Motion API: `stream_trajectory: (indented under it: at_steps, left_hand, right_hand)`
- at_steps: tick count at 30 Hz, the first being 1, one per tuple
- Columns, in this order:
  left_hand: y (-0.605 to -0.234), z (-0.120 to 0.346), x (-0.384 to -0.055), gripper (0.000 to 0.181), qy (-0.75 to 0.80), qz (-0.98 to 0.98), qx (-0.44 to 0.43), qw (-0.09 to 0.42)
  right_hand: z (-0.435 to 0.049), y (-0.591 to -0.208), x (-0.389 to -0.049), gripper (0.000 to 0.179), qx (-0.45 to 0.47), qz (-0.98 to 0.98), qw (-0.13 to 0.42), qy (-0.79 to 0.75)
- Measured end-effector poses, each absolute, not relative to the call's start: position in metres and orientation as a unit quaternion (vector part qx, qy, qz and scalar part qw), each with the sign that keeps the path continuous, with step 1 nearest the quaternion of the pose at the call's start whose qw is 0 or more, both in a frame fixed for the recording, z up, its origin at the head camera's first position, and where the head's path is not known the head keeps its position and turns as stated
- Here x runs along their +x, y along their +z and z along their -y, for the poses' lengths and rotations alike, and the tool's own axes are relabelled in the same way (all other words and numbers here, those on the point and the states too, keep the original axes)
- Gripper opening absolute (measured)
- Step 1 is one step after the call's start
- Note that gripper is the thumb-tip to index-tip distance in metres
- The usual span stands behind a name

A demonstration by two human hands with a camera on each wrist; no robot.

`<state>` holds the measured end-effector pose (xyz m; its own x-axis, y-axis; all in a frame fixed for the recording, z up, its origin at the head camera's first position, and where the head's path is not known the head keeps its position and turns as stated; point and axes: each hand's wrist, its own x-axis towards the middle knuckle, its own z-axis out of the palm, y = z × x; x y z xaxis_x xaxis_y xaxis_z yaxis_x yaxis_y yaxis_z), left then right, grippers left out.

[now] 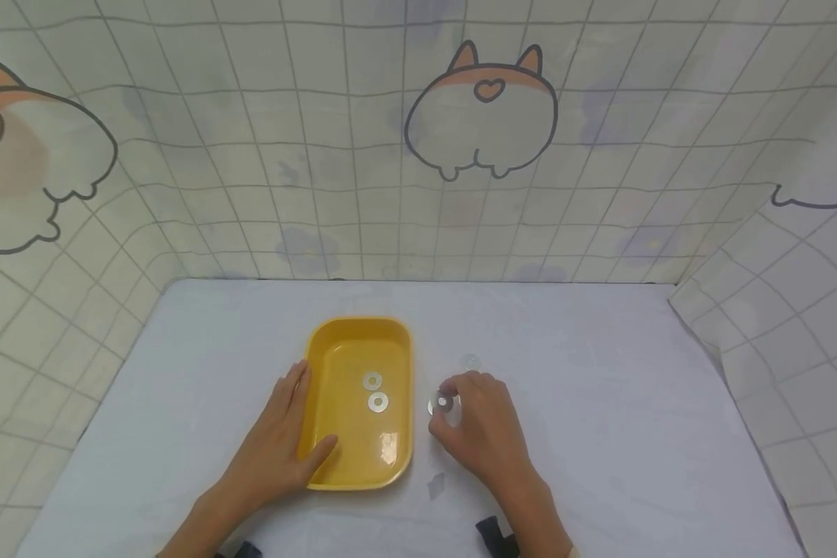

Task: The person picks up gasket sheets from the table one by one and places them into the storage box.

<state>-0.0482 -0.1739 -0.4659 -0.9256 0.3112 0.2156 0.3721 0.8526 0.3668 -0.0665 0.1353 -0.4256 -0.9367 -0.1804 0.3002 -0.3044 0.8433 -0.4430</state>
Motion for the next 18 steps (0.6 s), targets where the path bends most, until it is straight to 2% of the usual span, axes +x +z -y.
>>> stream_trajectory:
  at_steps: [18]
  left_hand:
    - [-0.467, 0.173, -0.048, 0.103, -0.206, 0.960, -0.175, 0.074]
  right_hand:
    - [-0.122, -0.420, -0.076, 0.021, 0.179, 0.941, 0.119, 0.263]
